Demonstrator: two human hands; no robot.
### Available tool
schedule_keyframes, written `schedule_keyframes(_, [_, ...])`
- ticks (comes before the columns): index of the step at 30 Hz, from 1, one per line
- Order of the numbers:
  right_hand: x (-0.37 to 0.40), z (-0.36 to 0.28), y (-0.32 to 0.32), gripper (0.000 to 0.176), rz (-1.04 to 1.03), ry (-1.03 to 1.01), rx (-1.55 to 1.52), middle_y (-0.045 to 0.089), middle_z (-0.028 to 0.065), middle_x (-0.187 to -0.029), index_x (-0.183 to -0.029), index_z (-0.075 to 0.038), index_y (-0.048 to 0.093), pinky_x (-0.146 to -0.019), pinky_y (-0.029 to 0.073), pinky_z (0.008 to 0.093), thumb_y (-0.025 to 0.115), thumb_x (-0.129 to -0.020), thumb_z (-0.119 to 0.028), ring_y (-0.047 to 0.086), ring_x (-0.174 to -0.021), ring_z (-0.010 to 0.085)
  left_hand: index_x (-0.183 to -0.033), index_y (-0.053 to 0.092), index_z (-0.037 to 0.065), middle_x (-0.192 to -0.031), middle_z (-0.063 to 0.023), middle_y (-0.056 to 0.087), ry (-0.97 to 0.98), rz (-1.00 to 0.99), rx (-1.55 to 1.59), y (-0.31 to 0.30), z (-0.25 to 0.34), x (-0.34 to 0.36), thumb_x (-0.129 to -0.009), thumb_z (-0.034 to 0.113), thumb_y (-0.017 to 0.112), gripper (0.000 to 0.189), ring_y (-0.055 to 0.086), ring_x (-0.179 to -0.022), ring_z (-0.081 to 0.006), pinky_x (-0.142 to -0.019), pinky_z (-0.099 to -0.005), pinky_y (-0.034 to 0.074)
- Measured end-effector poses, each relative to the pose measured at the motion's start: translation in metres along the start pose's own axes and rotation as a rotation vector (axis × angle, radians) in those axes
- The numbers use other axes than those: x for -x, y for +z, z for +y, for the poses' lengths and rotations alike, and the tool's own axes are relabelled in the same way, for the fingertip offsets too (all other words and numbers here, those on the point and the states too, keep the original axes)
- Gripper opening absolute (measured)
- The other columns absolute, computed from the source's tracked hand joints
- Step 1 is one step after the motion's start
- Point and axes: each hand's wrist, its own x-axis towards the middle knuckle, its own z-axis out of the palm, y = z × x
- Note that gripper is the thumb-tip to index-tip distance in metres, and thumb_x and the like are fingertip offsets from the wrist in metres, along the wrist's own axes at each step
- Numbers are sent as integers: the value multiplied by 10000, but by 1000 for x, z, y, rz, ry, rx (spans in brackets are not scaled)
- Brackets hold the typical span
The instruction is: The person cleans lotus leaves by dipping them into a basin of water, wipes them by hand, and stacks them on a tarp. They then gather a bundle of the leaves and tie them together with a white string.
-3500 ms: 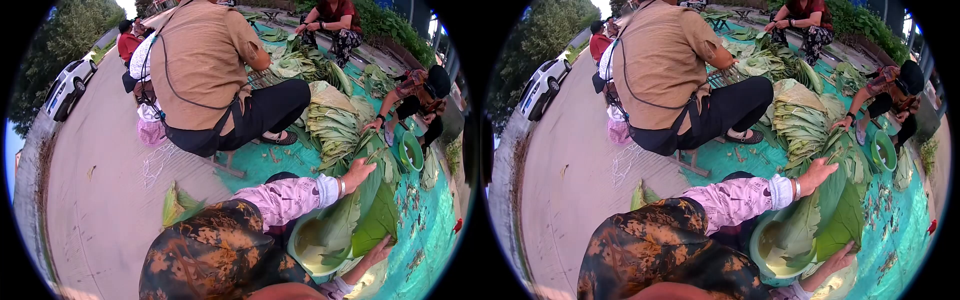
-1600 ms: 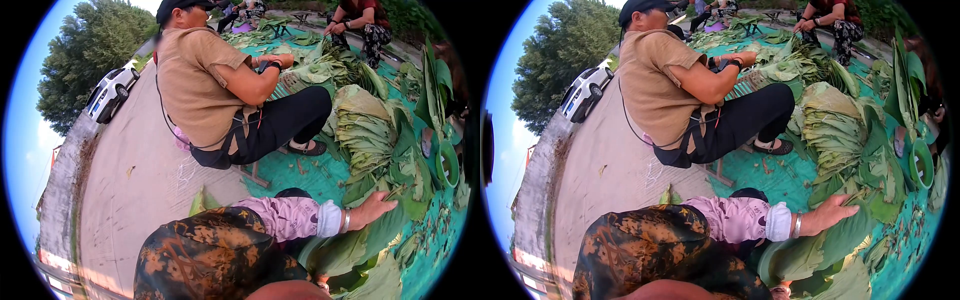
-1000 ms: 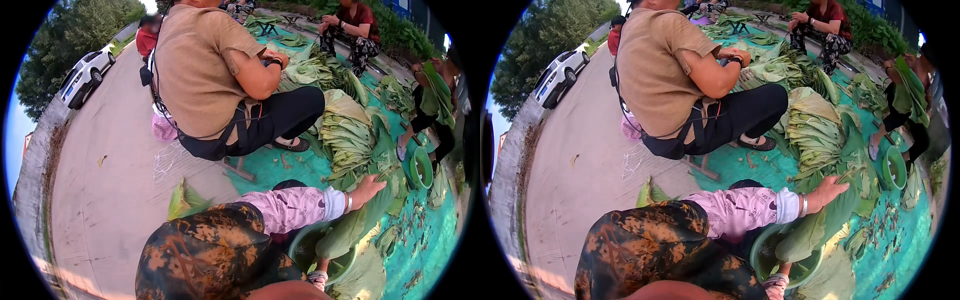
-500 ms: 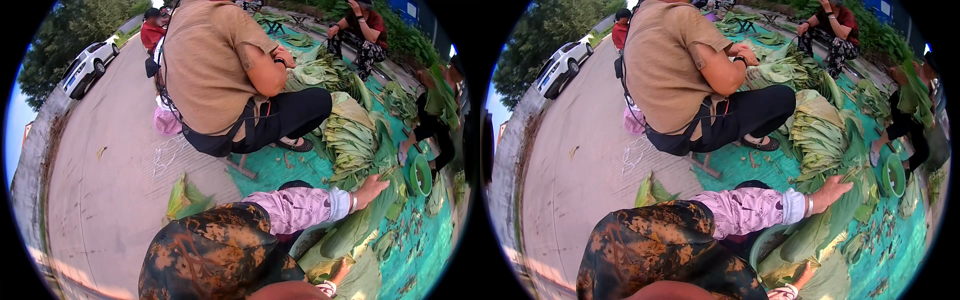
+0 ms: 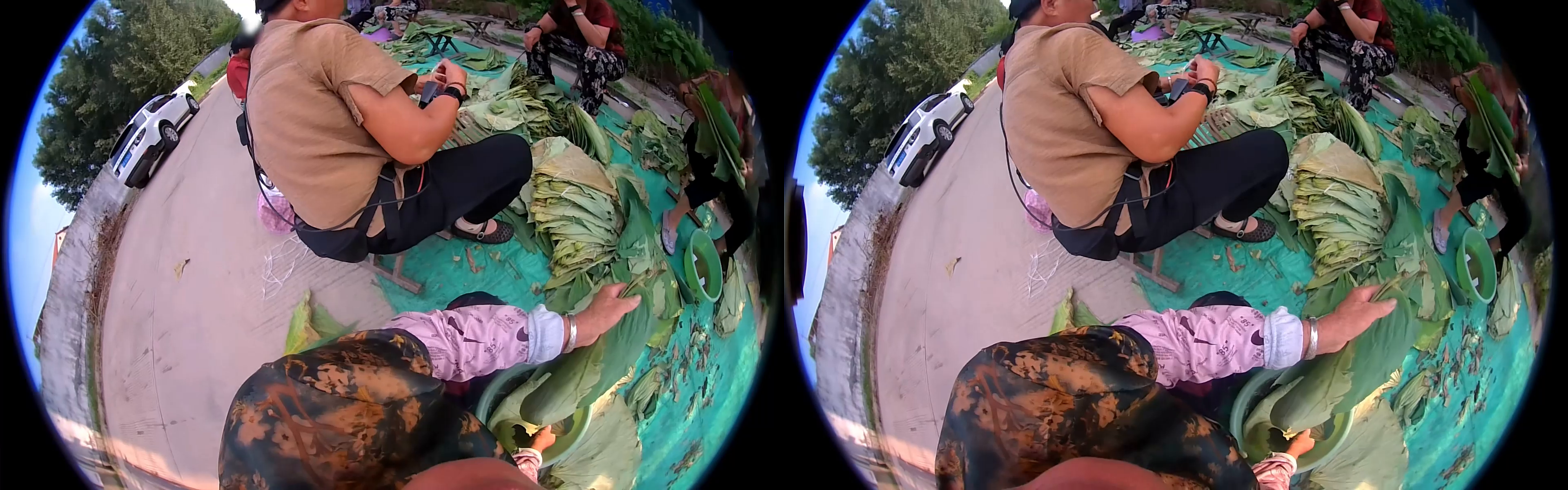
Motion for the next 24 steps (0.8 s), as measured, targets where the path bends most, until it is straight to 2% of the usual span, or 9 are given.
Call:
schedule_keyframes(1, [18,-30,4,368,24,116,61,605,230,-694,-738,146,567,-608,421,435,574,-707,-220,554,-611,322,-1123,520,-3,-958,-12,560,-11,-6,2,0,1,1,-869,232,522,346,482,-875,-81,-805,-260,409])
schedule_keyframes(4, [40,-71,8,286,127,144,309,585,173,-648,-681,122,552,-524,407,406,561,-677,-164,508,-518,259,-1140,509,-2,-965,-6,556,-30,-16,-18,2,5,4,-871,233,521,358,478,-880,-80,-808,-260,406])
schedule_keyframes(5, [42,-79,11,338,136,177,412,606,223,-703,-762,134,567,-584,413,426,560,-666,-191,542,-578,309,-1145,505,-2,-967,-6,555,-29,-14,-46,3,7,4,-871,234,521,362,477,-881,-80,-810,-261,406])
schedule_keyframes(9, [46,-93,18,346,151,198,436,620,231,-744,-773,123,580,-605,410,434,569,-675,-209,559,-625,326,-1149,497,-6,-970,-10,552,-6,-37,-86,2,1,0,-874,239,518,369,470,-884,-83,-813,-262,403])
schedule_keyframes(12, [48,-100,21,361,127,184,374,622,237,-760,-780,121,582,-606,410,435,587,-682,-227,559,-628,325,-1149,495,-10,-974,-17,549,-3,-49,-68,2,1,-1,-876,242,515,373,463,-887,-84,-816,-262,399])
schedule_keyframes(16, [54,-123,20,365,5,253,148,635,171,-755,-781,105,584,-569,424,399,615,-691,-247,568,-611,268,-1143,499,-7,-978,-19,547,-26,-58,-68,1,3,-1,-876,237,510,362,465,-887,-85,-811,-264,401])
schedule_keyframes(19, [-18,-27,14,309,-25,424,-96,624,128,-713,-786,69,583,-519,422,394,619,-702,-225,545,-551,244,-1123,513,-3,-967,-18,552,-11,-60,-39,-1,3,-1,-875,231,509,341,479,-878,-83,-796,-265,410])
schedule_keyframes(22, [18,-91,11,272,-201,577,-313,602,90,-670,-797,29,582,-472,408,369,623,-707,-224,518,-512,221,-1078,533,-8,-920,-19,564,8,-16,12,-1,-4,-5,-868,221,513,311,497,-842,-85,-767,-267,421])
schedule_keyframes(24, [19,-112,1,278,-273,568,-296,589,73,-672,-842,6,592,-471,403,347,626,-719,-241,519,-522,202,-1040,546,-21,-878,-31,575,-17,21,30,-2,-2,-6,-856,209,522,295,505,-812,-93,-750,-273,423])
